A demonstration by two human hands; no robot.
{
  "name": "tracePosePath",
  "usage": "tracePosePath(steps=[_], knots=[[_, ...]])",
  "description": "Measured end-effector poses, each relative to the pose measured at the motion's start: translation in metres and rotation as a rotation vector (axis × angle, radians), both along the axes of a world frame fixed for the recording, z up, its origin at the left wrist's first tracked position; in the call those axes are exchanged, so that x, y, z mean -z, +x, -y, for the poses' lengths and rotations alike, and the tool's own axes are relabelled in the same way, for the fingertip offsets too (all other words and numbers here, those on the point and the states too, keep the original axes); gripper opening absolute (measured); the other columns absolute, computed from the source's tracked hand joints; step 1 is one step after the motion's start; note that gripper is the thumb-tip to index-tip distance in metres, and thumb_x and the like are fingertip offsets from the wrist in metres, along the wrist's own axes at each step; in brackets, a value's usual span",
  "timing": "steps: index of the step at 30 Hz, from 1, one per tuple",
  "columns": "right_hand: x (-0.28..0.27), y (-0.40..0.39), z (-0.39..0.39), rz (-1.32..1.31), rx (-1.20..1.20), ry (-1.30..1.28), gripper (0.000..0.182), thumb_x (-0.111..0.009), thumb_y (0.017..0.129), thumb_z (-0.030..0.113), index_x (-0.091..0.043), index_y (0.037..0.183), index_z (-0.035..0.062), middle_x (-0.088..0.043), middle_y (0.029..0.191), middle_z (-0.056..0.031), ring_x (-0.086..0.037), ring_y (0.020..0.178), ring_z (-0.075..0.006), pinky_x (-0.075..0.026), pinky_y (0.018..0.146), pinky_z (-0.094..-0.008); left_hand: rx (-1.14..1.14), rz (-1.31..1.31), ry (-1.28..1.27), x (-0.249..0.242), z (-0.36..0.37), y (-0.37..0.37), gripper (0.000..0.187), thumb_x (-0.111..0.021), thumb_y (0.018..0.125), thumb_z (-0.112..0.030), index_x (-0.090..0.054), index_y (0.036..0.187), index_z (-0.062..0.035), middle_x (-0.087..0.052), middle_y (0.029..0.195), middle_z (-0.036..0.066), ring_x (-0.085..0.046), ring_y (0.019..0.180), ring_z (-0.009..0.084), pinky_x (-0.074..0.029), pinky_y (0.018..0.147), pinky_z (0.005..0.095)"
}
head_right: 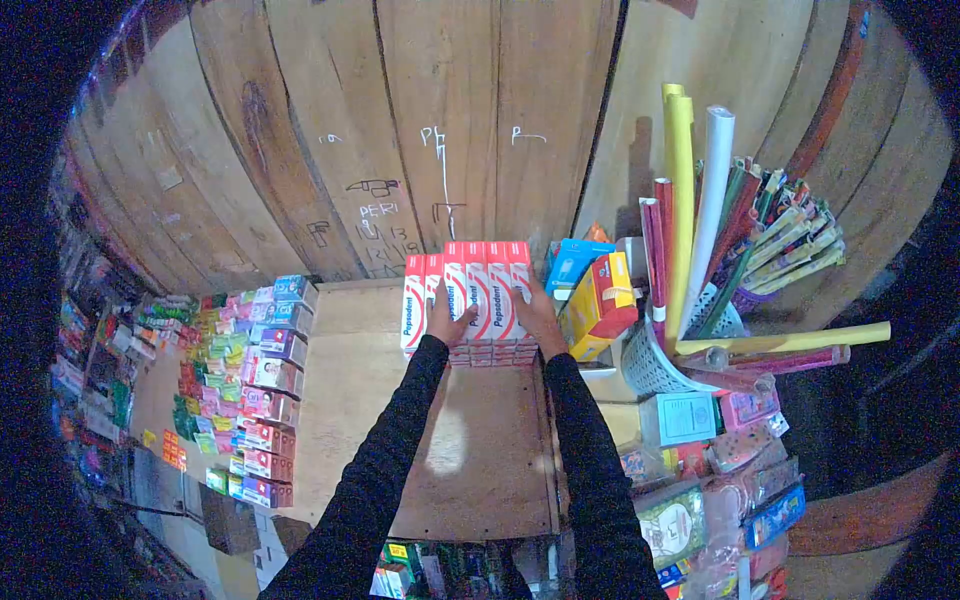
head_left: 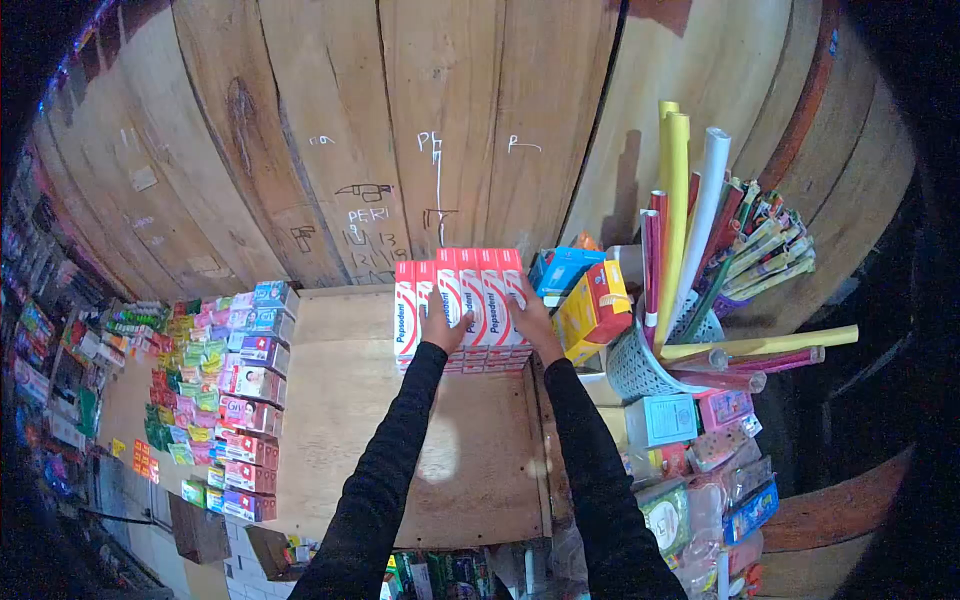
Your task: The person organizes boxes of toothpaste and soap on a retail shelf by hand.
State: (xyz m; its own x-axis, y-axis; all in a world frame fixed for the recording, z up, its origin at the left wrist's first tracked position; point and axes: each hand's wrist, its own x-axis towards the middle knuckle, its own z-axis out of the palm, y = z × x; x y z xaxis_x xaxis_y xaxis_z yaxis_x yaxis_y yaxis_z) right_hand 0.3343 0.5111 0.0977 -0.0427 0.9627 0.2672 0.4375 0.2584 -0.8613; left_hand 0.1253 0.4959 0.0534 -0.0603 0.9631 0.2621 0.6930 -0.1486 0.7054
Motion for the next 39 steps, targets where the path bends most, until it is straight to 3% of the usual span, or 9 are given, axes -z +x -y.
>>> tracePosePath(steps=[12,16,18,21,22,26,32,33,39], knots=[[0.021,-0.004,-0.007,0.227,0.076,0.07,0.065,-0.055,0.093,0.03,-0.028,0.143,-0.0023,-0.042,0.138,-0.0296,-0.044,0.128,-0.0404,-0.037,0.105,-0.0411,-0.017,0.032,0.048,0.005,-0.002,0.002,0.103,-0.07,0.076,-0.05,-0.017,0.145,0.0065,-0.028,0.148,0.027,-0.026,0.139,0.0364,-0.015,0.113,0.0517],[-0.005,0.007,-0.001,0.071,-0.171,0.09,0.067,-0.057,0.093,0.031,-0.028,0.144,-0.0028,-0.046,0.135,-0.028,-0.047,0.125,-0.0378,-0.04,0.101,-0.0382,-0.086,-0.037,0.182,0.006,-0.003,-0.004,0.098,-0.071,0.076,-0.044,-0.021,0.143,0.0078,-0.029,0.147,0.029,-0.028,0.137,0.0394,-0.02,0.112,0.0512],[-0.015,0.008,0.023,0.019,0.078,0.099,0.062,-0.057,0.092,0.032,-0.036,0.139,-0.0041,-0.05,0.132,-0.0274,-0.049,0.124,-0.0378,-0.039,0.102,-0.039,-0.071,0.013,0.358,0.0,0.011,-0.014,0.083,-0.068,0.082,-0.032,-0.027,0.141,0.0087,-0.032,0.144,0.03,-0.03,0.135,0.0417,-0.024,0.111,0.0488],[0.012,0.013,0.088,-0.306,0.219,0.064,0.047,-0.055,0.095,0.027,-0.048,0.13,-0.0041,-0.058,0.124,-0.0203,-0.055,0.116,-0.0291,-0.042,0.098,-0.0355,-0.083,0.459,0.233,-0.049,0.102,-0.031,0.043,-0.06,0.09,-0.018,-0.052,0.126,0.0047,-0.054,0.129,0.024,-0.049,0.124,0.0336,-0.038,0.104,0.0383],[-0.025,0.008,0.143,-0.372,0.234,-0.014,0.042,-0.054,0.096,0.025,-0.051,0.127,-0.0034,-0.06,0.121,-0.0177,-0.057,0.113,-0.026,-0.044,0.095,-0.0339,-0.083,0.385,0.267,-0.071,0.147,-0.039,0.029,-0.056,0.094,-0.017,-0.06,0.115,0.002,-0.063,0.115,0.019,-0.059,0.111,0.0269,-0.044,0.096,0.0324],[-0.076,-0.035,0.322,-0.961,0.287,-0.283,0.026,-0.052,0.098,0.021,-0.058,0.113,-0.0001,-0.065,0.104,-0.0071,-0.06,0.096,-0.0133,-0.047,0.081,-0.0267,-0.078,0.609,-0.041,-0.055,0.314,-0.08,0.018,-0.051,0.096,-0.009,-0.064,0.101,0.0029,-0.067,0.095,0.012,-0.063,0.093,0.0161,-0.048,0.083,0.0269],[0.025,-0.059,0.514,-0.348,0.009,-0.579,0.019,-0.055,0.097,0.019,-0.06,0.1,0.0013,-0.061,0.085,-0.0022,-0.059,0.076,-0.0114,-0.047,0.071,-0.0272,-0.296,0.475,-0.209,-0.022,0.534,-0.152,0.022,-0.051,0.098,-0.018,-0.063,0.093,0.0001,-0.066,0.085,0.007,-0.06,0.078,0.0131,-0.047,0.073,0.0258],[0.036,-0.06,0.539,-0.256,-0.011,-0.663,0.019,-0.054,0.096,0.018,-0.06,0.101,0.0012,-0.062,0.085,-0.0028,-0.059,0.077,-0.0117,-0.048,0.071,-0.0273,-0.317,0.486,-0.172,0.017,0.567,-0.165,0.02,-0.053,0.097,-0.018,-0.064,0.093,-0.0016,-0.067,0.084,0.006,-0.062,0.079,0.0133,-0.048,0.073,0.0277],[0.112,-0.081,0.622,0.018,-0.174,-0.872,0.023,-0.06,0.091,0.015,-0.059,0.111,0.0017,-0.062,0.09,-0.0083,-0.062,0.086,-0.0186,-0.049,0.078,-0.0327,-0.258,0.362,-0.441,0.035,0.635,-0.183,0.016,-0.056,0.094,-0.015,-0.063,0.098,-0.0019,-0.067,0.089,0.012,-0.065,0.082,0.023,-0.051,0.075,0.0333]])
